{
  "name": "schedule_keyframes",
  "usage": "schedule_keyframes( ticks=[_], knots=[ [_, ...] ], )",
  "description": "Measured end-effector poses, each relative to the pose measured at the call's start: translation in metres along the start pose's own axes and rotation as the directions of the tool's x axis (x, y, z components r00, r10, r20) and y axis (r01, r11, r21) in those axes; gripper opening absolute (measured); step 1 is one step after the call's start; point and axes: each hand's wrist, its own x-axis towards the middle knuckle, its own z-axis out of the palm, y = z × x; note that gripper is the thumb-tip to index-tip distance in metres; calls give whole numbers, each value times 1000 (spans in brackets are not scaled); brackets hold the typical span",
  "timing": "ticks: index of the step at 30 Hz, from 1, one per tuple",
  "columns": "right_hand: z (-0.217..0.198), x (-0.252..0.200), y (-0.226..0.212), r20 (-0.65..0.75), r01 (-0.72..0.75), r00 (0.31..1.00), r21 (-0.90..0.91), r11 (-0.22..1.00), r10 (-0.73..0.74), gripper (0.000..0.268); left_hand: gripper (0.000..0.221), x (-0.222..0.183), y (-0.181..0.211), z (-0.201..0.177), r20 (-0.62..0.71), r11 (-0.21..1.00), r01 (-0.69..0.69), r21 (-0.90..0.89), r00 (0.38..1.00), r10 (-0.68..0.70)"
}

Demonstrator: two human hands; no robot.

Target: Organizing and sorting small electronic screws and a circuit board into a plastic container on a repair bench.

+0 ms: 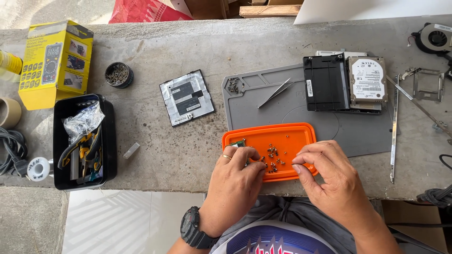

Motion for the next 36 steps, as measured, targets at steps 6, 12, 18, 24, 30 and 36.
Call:
schedule_keyframes(
  ticks=[6,12,18,24,30,36],
  knots=[
    [-5,-2,1,-14,-16,1000,29,999,16,5,10,7,1,1,1,1000,-16,-6,1000,16],
    [-9,-4,1,-29,-9,1000,36,999,10,2,10,10,2,-2,10,999,-33,12,999,33],
    [-6,2,-14,-48,-53,997,211,976,65,4,7,19,18,-26,9,877,211,-432,973,-229],
    [3,13,-36,-71,-124,983,431,894,170,7,14,14,20,-13,434,-67,448,-891,802,-409],
    [7,16,-38,-118,-68,986,365,928,118,9,12,18,26,-5,532,-339,423,-840,761,-370],
    [6,17,-41,-157,35,988,196,980,-4,9,15,16,27,0,553,-360,434,-826,751,-361]
  ],
)
